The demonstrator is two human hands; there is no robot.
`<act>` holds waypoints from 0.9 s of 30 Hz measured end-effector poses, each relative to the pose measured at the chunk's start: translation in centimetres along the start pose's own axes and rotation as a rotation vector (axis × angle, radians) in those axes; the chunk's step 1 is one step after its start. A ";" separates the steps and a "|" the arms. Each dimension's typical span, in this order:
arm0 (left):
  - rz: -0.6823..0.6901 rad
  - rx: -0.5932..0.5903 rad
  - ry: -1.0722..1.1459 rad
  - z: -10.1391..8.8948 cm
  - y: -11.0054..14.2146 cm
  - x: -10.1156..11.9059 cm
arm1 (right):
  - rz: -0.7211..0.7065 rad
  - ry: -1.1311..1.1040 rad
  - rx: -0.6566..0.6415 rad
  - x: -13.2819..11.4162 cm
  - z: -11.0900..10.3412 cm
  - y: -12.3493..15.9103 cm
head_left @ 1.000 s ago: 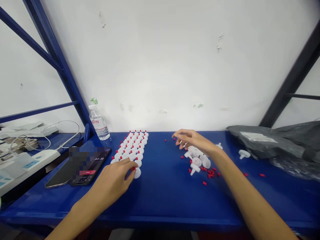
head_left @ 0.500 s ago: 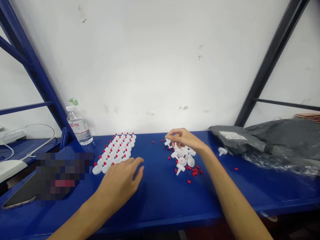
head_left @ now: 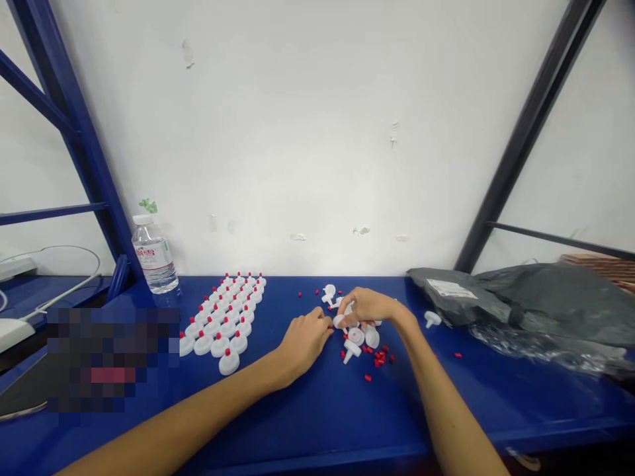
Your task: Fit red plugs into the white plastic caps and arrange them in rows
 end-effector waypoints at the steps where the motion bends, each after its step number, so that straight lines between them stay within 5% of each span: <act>1: 0.008 0.015 0.005 0.1 0.1 -0.1 | -0.007 0.005 0.019 -0.1 -0.1 0.0; 11: 0.096 0.303 0.315 -2.1 2.8 -0.5 | -0.295 -0.197 0.312 -3.1 -1.9 1.4; 18: -0.298 0.468 0.924 -2.0 3.4 -3.0 | -0.391 -0.413 0.138 -4.3 -0.5 1.3; 27: -0.349 0.611 0.992 -2.7 3.9 -4.1 | -0.435 -0.593 0.047 -5.0 -0.2 1.2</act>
Point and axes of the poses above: each hand's wrist, its own y-axis away from the middle knuckle, its own z-axis out of the palm, x = y × z, the point moved 7 cm from there along -y, towards the middle knuckle, and after that the axes turned 11 degrees about z, right-handed, at the moved point
